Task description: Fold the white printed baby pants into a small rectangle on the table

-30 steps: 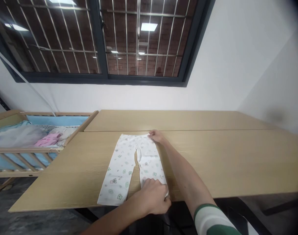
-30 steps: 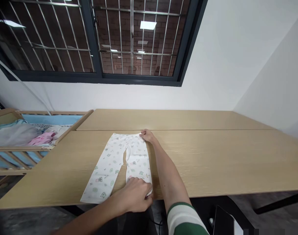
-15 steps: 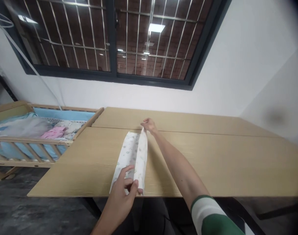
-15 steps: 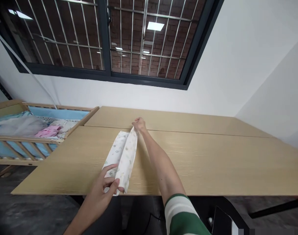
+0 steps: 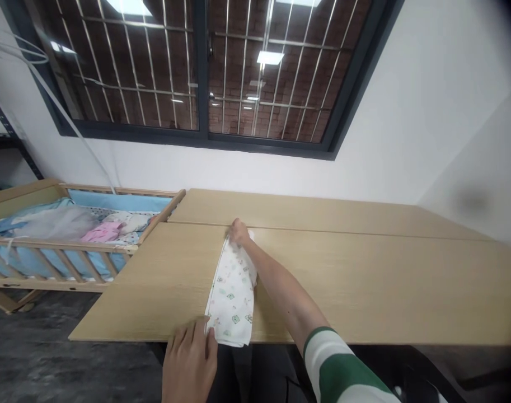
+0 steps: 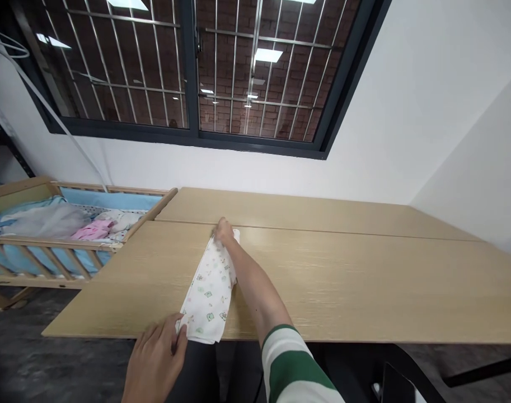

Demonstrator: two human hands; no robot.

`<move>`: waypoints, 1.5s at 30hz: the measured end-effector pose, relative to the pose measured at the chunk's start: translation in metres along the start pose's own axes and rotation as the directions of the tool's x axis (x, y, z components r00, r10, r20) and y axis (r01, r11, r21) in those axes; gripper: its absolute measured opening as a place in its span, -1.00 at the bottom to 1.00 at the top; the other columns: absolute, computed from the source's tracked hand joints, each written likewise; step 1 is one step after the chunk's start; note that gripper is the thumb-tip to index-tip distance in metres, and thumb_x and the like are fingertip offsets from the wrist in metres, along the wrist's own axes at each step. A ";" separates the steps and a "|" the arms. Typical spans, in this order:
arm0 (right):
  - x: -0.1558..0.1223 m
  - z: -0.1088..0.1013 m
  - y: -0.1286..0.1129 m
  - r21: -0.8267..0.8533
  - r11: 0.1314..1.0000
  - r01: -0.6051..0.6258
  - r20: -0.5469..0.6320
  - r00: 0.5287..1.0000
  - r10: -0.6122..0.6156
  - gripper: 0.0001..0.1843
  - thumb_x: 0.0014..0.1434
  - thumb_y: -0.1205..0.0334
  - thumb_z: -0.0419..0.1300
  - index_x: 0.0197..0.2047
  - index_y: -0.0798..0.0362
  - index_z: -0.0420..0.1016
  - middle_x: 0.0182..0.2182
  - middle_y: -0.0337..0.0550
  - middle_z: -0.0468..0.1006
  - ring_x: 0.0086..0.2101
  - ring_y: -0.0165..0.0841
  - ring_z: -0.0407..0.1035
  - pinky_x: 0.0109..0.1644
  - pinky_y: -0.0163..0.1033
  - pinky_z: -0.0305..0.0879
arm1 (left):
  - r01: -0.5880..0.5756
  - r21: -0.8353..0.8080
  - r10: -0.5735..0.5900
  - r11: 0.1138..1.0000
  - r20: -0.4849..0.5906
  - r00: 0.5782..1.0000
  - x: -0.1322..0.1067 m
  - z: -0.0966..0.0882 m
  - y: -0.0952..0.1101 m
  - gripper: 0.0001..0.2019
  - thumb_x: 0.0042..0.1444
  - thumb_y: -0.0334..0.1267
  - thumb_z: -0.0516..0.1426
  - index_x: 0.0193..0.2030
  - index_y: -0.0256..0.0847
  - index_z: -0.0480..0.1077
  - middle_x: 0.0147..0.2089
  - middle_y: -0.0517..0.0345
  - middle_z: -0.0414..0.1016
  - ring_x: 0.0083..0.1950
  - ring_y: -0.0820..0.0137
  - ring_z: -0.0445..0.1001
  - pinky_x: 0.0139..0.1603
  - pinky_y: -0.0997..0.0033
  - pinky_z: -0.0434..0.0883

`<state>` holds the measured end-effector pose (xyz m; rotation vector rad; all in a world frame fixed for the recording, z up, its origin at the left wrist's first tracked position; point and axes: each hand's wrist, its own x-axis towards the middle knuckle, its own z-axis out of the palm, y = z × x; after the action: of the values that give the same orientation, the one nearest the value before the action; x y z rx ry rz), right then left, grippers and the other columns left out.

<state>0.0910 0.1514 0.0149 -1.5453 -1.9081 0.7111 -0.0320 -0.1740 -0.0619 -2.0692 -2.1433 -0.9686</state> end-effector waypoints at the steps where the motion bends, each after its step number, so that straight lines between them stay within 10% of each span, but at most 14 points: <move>1: -0.005 -0.001 -0.003 -0.010 1.000 0.029 0.001 1.000 -0.029 -0.70 0.22 0.35 0.22 0.02 0.12 0.35 -0.06 0.06 0.53 -0.01 -0.17 0.41 0.02 -0.17 0.34 | -0.044 0.069 0.049 0.997 -0.066 0.997 -0.001 -0.001 0.004 -0.75 0.31 -0.14 0.03 -0.05 -0.03 0.51 -0.16 -0.01 0.62 -0.14 0.06 0.59 -0.12 0.06 0.49; 5: -0.050 -0.005 -0.021 -0.019 0.963 0.268 0.102 0.959 -0.265 -0.51 0.33 0.10 0.21 0.24 0.11 0.29 0.23 0.12 0.38 0.22 -0.16 0.27 0.29 -0.11 0.18 | -0.290 0.140 0.311 0.947 -0.154 0.938 -0.010 -0.001 0.028 -0.65 0.27 -0.14 0.10 0.17 -0.06 0.43 0.13 -0.08 0.55 0.07 0.08 0.54 0.00 0.10 0.49; 12: -0.185 -0.032 -0.032 0.201 0.756 0.623 0.608 0.526 -0.595 -0.22 0.42 -0.17 0.03 0.50 0.13 0.03 0.45 0.12 0.06 0.40 -0.11 0.01 0.45 -0.03 -0.03 | -0.406 0.252 0.452 0.879 -0.167 0.876 -0.036 0.029 0.057 -0.50 0.22 -0.30 0.06 0.31 -0.30 0.31 0.24 -0.14 0.47 0.27 0.05 0.39 0.21 0.07 0.34; 15: -0.220 -0.039 -0.016 0.214 0.766 0.607 0.697 0.455 -0.555 -0.25 0.45 -0.13 0.00 0.52 0.10 0.01 0.46 0.06 0.03 0.45 -0.18 -0.12 0.49 -0.08 -0.17 | -0.356 0.203 0.396 0.912 -0.209 0.894 -0.045 0.046 0.065 -0.65 0.26 -0.24 0.02 0.07 -0.33 0.47 0.02 -0.17 0.58 0.09 0.01 0.48 0.20 -0.03 0.33; 22: -0.209 -0.043 0.027 0.055 0.800 0.598 0.710 0.540 -0.452 -0.30 0.47 -0.17 -0.09 0.54 -0.07 -0.06 0.51 -0.14 -0.23 0.47 -0.25 -0.34 0.52 -0.04 -0.43 | -0.420 0.239 0.455 0.876 -0.115 0.883 -0.039 0.045 0.078 -0.60 0.25 -0.29 0.05 0.17 -0.39 0.43 0.17 -0.23 0.50 0.27 -0.04 0.37 0.26 -0.02 0.30; 35: -0.065 -0.027 0.073 -0.257 0.831 0.493 0.522 0.795 -0.310 -0.21 0.41 -0.31 -0.13 0.54 -0.09 -0.03 0.50 -0.14 -0.21 0.47 -0.15 -0.32 0.51 0.06 -0.41 | -0.389 0.183 0.409 0.903 -0.088 0.908 -0.041 0.047 0.074 -0.28 0.31 -0.11 0.09 0.53 -0.24 -0.01 0.42 -0.10 0.29 0.37 0.03 0.30 0.30 0.04 0.28; 45: -0.011 -0.021 0.093 -0.332 0.784 0.524 0.492 0.805 -0.331 -0.22 0.45 -0.22 -0.26 0.56 0.03 -0.13 0.50 -0.17 -0.18 0.48 -0.22 -0.33 0.52 -0.05 -0.44 | -0.326 0.155 0.340 0.932 -0.066 0.938 -0.041 0.043 0.082 -0.22 0.33 -0.08 0.08 0.56 -0.20 -0.18 0.43 -0.09 0.26 0.39 0.04 0.28 0.28 0.04 0.30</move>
<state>0.1709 0.1596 -0.0379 -1.1582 -2.7960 0.4064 0.0651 -0.1981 -0.0795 -2.1730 -1.6848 -0.8241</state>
